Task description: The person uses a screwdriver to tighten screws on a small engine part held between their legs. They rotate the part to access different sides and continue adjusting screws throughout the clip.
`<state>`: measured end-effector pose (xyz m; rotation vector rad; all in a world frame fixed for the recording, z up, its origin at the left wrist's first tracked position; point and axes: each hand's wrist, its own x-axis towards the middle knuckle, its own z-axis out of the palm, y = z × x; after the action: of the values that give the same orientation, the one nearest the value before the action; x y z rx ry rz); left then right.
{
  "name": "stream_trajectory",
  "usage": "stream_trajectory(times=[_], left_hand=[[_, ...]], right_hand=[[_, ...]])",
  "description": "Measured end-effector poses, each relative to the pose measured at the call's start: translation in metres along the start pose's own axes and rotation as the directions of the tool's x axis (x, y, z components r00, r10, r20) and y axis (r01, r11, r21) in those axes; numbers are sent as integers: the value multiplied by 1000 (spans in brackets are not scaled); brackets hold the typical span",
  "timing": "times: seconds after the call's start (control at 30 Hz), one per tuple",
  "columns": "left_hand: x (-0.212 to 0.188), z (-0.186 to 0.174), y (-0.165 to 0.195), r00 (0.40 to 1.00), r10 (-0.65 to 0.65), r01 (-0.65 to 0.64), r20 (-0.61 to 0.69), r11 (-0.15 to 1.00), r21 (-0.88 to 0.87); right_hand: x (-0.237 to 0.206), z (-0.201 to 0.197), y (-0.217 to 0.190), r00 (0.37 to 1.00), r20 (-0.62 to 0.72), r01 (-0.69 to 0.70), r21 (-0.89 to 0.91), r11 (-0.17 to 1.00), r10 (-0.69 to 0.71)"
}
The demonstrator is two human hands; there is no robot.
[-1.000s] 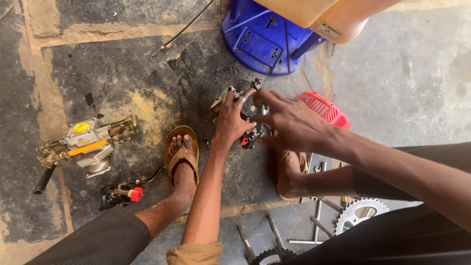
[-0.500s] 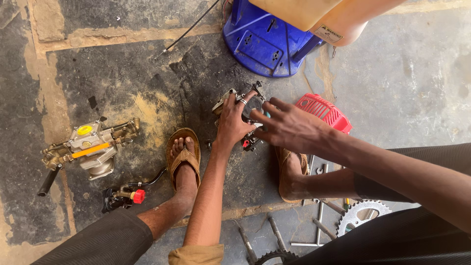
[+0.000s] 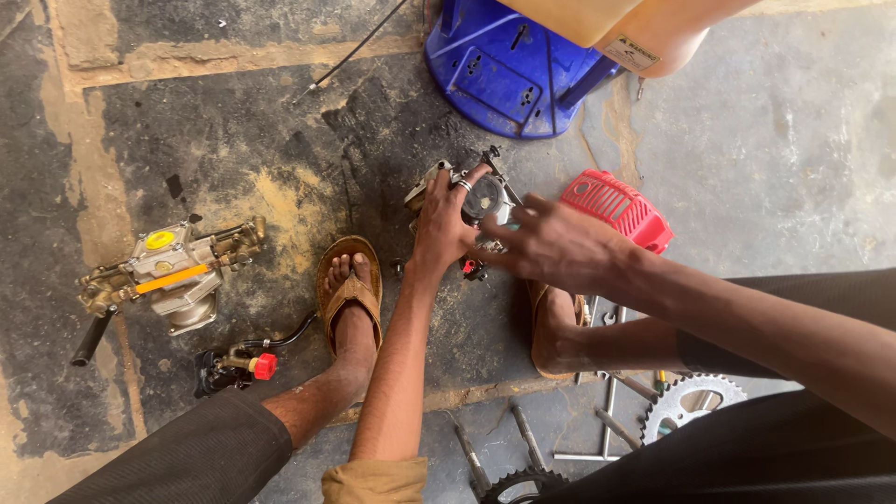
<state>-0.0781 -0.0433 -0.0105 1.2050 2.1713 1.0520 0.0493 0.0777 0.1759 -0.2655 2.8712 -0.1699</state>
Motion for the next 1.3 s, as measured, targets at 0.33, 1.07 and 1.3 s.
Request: stream_trajectory(times=[0.33, 1.07, 1.3], left_hand=[[1, -1, 4, 1000, -8, 8, -1, 999, 32], [1, -19, 20, 997, -60, 59, 42, 998, 27], [1, -13, 16, 1000, -10, 10, -4, 998, 59]], right_hand=[[-4, 7, 0, 983, -50, 149, -354, 923, -178], [2, -20, -2, 946, -306, 126, 31, 992, -110], [0, -27, -10, 987, 118, -114, 13, 993, 112]])
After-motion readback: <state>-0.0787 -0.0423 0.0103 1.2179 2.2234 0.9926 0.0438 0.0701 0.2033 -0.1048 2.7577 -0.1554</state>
